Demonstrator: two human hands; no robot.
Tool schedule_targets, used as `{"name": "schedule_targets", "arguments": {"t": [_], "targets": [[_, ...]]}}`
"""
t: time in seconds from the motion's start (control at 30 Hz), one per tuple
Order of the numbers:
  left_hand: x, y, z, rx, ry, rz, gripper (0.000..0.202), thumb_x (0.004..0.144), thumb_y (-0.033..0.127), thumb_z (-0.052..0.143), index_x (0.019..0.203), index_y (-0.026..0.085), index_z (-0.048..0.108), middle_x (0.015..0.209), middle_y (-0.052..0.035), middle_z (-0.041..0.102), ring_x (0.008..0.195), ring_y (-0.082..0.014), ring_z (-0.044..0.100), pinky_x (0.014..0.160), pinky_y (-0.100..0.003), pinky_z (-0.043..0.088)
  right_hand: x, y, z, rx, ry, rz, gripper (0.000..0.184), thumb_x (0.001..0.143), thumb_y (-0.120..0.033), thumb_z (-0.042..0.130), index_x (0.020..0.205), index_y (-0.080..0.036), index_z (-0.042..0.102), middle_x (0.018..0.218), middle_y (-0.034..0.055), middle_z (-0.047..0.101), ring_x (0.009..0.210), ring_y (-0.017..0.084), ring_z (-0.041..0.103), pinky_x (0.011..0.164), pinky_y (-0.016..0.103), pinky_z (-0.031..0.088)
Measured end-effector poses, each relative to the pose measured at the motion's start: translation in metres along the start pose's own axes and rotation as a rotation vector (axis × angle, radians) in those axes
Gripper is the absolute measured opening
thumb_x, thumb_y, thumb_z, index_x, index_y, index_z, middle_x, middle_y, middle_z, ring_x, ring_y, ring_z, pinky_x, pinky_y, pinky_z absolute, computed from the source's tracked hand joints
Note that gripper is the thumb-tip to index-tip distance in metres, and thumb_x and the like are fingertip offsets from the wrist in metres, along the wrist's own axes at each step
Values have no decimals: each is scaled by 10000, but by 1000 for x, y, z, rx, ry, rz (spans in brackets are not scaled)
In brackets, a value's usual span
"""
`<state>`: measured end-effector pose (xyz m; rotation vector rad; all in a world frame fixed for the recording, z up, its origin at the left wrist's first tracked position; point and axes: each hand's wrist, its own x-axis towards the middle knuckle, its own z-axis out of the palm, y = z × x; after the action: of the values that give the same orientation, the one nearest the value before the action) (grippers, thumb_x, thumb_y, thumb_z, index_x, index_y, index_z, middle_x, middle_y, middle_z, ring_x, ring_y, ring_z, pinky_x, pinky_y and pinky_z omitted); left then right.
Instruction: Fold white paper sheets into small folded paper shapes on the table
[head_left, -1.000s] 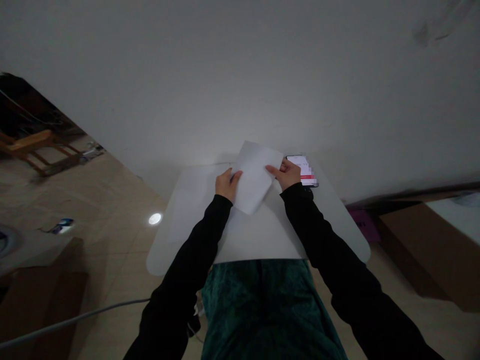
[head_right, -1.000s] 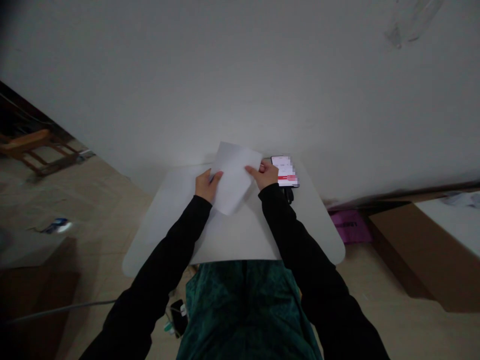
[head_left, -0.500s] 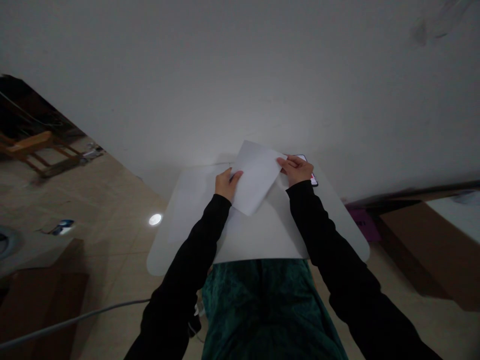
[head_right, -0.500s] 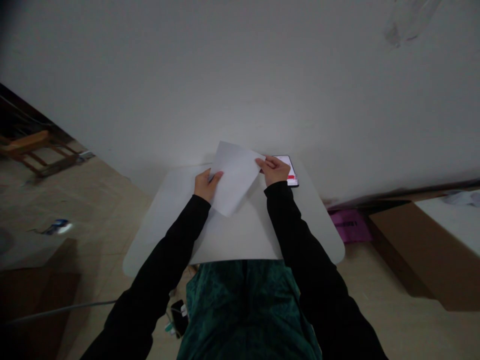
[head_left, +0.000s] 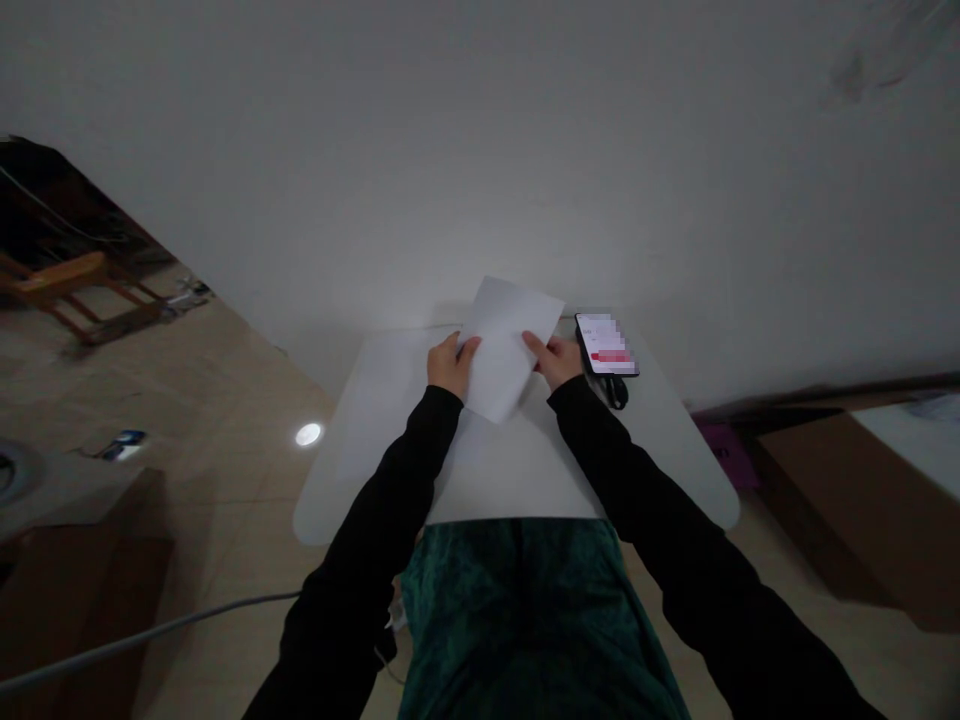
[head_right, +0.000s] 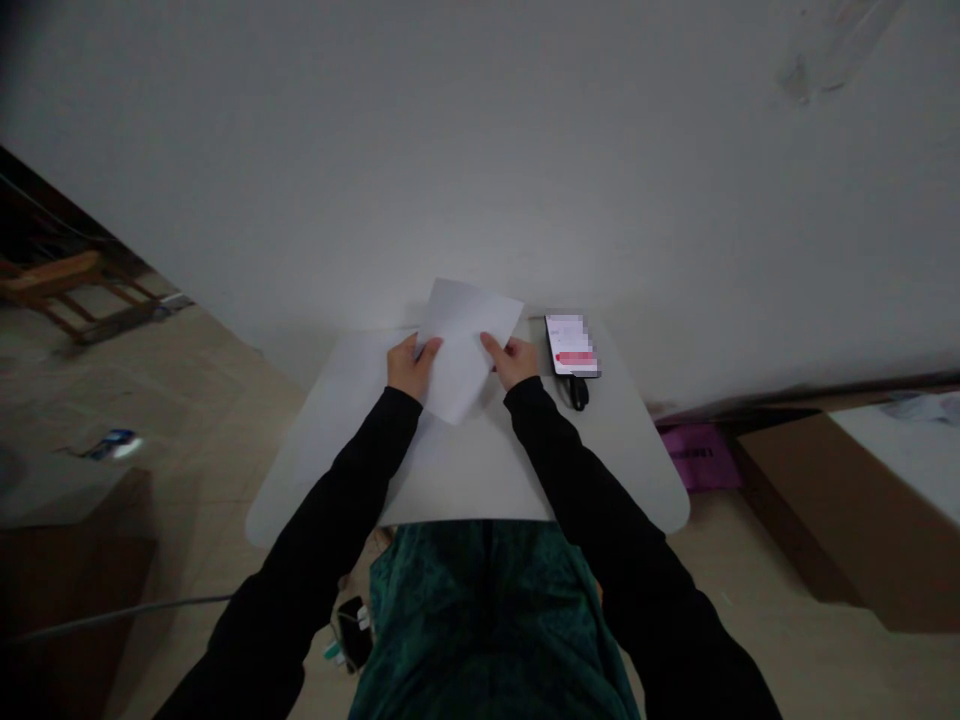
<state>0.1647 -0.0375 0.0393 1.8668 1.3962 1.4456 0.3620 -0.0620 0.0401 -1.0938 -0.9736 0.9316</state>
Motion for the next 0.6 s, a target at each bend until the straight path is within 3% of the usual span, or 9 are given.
{"name": "schedule_targets", "arguments": {"t": [0.13, 0.37, 0.5, 0.6], "targets": [[2, 0, -3, 80, 36, 21, 395, 856, 527, 593, 900, 150, 701, 775, -105, 708, 812, -263, 674, 817, -377, 523, -6, 3, 6, 148, -15, 150, 507, 501, -630, 799, 684, -181, 654, 590, 7, 675, 536, 173, 656, 572, 373, 619], [0, 5, -3, 173, 35, 35, 449, 900, 553, 510, 927, 146, 699, 807, -120, 710, 770, -257, 667, 782, -377, 509, -11, 5, 12, 119, 196, 7, 425, 551, -590, 778, 623, -196, 637, 512, -30, 612, 479, 141, 586, 510, 324, 585], [0, 5, -5, 242, 39, 23, 458, 915, 544, 492, 928, 135, 699, 814, -133, 710, 772, -272, 672, 780, -385, 505, -16, 11, 17, 124, 49, 154, 472, 488, -592, 818, 641, -176, 655, 553, -10, 637, 507, 146, 598, 515, 330, 584], [1, 4, -6, 276, 46, 17, 455, 923, 528, 489, 953, 124, 697, 864, -146, 720, 818, -283, 683, 794, -385, 507, -17, 13, 17, 131, -7, 161, 535, 430, -638, 826, 603, -165, 644, 570, -1, 647, 524, 137, 598, 550, 330, 591]]}}
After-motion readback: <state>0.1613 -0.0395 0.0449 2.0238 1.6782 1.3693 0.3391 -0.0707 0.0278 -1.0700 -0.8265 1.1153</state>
